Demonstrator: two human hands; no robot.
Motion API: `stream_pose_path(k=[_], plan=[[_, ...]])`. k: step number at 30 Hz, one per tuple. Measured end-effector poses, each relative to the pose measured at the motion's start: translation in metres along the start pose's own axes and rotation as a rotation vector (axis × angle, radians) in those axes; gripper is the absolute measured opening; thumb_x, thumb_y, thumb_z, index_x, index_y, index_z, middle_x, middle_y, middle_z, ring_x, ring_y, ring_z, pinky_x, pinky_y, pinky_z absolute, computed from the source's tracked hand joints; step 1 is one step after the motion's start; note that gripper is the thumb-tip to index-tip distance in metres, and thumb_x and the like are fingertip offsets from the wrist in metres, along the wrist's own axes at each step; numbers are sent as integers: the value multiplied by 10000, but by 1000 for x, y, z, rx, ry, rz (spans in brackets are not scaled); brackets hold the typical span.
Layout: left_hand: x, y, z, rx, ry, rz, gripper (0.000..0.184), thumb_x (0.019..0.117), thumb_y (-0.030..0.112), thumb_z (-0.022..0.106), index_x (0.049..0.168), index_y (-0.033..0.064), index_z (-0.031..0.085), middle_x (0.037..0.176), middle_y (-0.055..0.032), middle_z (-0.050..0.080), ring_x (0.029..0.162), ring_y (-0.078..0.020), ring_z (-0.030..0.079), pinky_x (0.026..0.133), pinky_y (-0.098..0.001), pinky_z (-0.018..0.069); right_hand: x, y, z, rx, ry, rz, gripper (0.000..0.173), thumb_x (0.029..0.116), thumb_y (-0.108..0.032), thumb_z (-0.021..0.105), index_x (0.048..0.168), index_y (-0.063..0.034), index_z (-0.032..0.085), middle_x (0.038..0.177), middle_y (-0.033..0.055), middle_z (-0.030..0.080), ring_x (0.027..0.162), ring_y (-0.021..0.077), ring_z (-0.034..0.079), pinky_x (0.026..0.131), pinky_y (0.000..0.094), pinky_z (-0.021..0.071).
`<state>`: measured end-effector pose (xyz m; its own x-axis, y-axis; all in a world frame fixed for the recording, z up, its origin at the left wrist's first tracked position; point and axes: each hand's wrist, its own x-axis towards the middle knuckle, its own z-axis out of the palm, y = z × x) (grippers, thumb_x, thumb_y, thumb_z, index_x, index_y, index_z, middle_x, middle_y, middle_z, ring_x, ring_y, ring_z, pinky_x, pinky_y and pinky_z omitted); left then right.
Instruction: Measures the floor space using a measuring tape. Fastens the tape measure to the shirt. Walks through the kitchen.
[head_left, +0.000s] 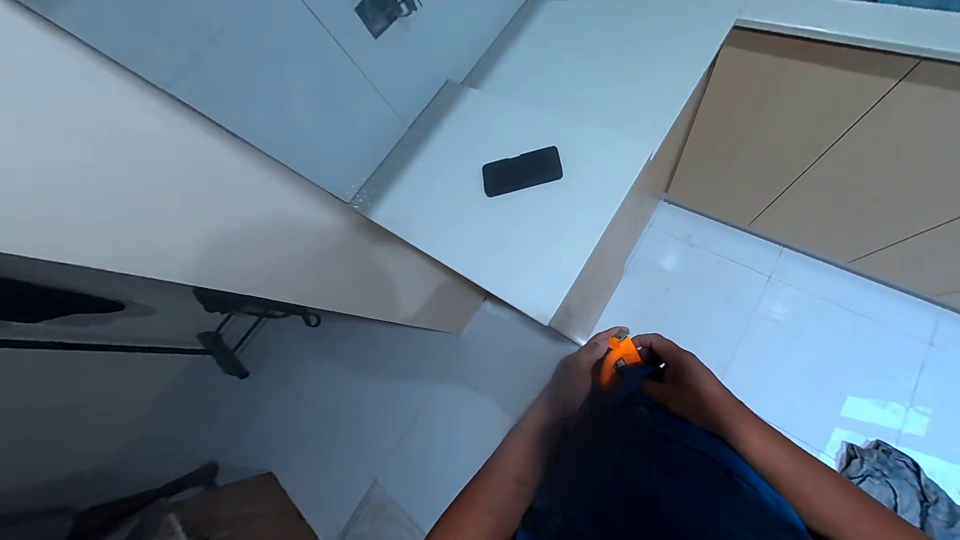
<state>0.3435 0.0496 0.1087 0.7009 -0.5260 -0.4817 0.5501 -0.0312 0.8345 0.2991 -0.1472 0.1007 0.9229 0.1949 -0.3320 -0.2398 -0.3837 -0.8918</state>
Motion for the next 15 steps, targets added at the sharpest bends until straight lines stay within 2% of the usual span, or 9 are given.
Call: stream_pose_path(k=[2, 4, 7, 9, 11, 13, 15], plan=[[2, 1, 3, -68, 25, -3, 503, 1079, 241, 227, 1420, 40, 537, 1257, -91, 658, 1132, -136, 635, 987, -332, 522, 0, 0, 0, -58, 35, -39, 516, 857, -199, 764, 1327, -64, 601, 1116, 78, 658, 935, 105, 652, 831, 270, 566], [2, 1, 5, -47, -2, 21, 484, 1067, 235, 253, 1425, 28, 506, 1246, -83, 646, 1119, -117, 629, 979, -316, 520, 0, 0, 3, -106, 110, -108, 472, 859, -226, 751, 1281, -47, 640, 1077, 83, 652, 902, 114, 633, 796, 266, 552], [-4, 7, 15, 197, -47, 80, 503, 1059, 228, 278, 1482, 13, 446, 1406, -114, 557, 1231, -90, 561, 1048, -288, 463, 1, 0, 6, -136, 222, -191, 303, 867, -224, 727, 1069, -14, 645, 968, 93, 653, 833, 127, 627, 743, 276, 543], [-7, 13, 20, 310, -75, 100, 511, 1083, 231, 251, 1509, 6, 420, 1479, -149, 504, 1313, -102, 512, 1109, -296, 414, 2, 2, 8, -123, 248, -223, 258, 866, -196, 708, 1010, -2, 619, 923, 100, 649, 805, 125, 637, 721, 271, 547], [-6, 7, 19, 250, -36, 132, 501, 1066, 235, 268, 1465, 10, 471, 1392, -122, 566, 1235, -93, 560, 1057, -292, 458, 2, 7, 9, -91, 217, -262, 289, 879, -204, 715, 1066, -4, 620, 969, 101, 644, 840, 105, 634, 747, 241, 547], [-2, -1, 16, 9, 57, 137, 482, 1047, 208, 261, 1392, -7, 520, 1237, -103, 641, 1106, -127, 628, 969, -322, 522, -1, 8, 8, -96, 168, -269, 430, 883, -227, 739, 1257, -35, 650, 1102, 120, 630, 946, 127, 618, 807, 252, 545], [0, -2, 13, -268, 120, 61, 492, 1095, 228, 176, 1368, 5, 519, 1131, -123, 684, 1023, -192, 680, 904, -363, 566, -7, 8, 6, -134, 157, -247, 479, 885, -213, 729, 1333, -71, 638, 1191, 143, 615, 1010, 172, 611, 826, 289, 545]])
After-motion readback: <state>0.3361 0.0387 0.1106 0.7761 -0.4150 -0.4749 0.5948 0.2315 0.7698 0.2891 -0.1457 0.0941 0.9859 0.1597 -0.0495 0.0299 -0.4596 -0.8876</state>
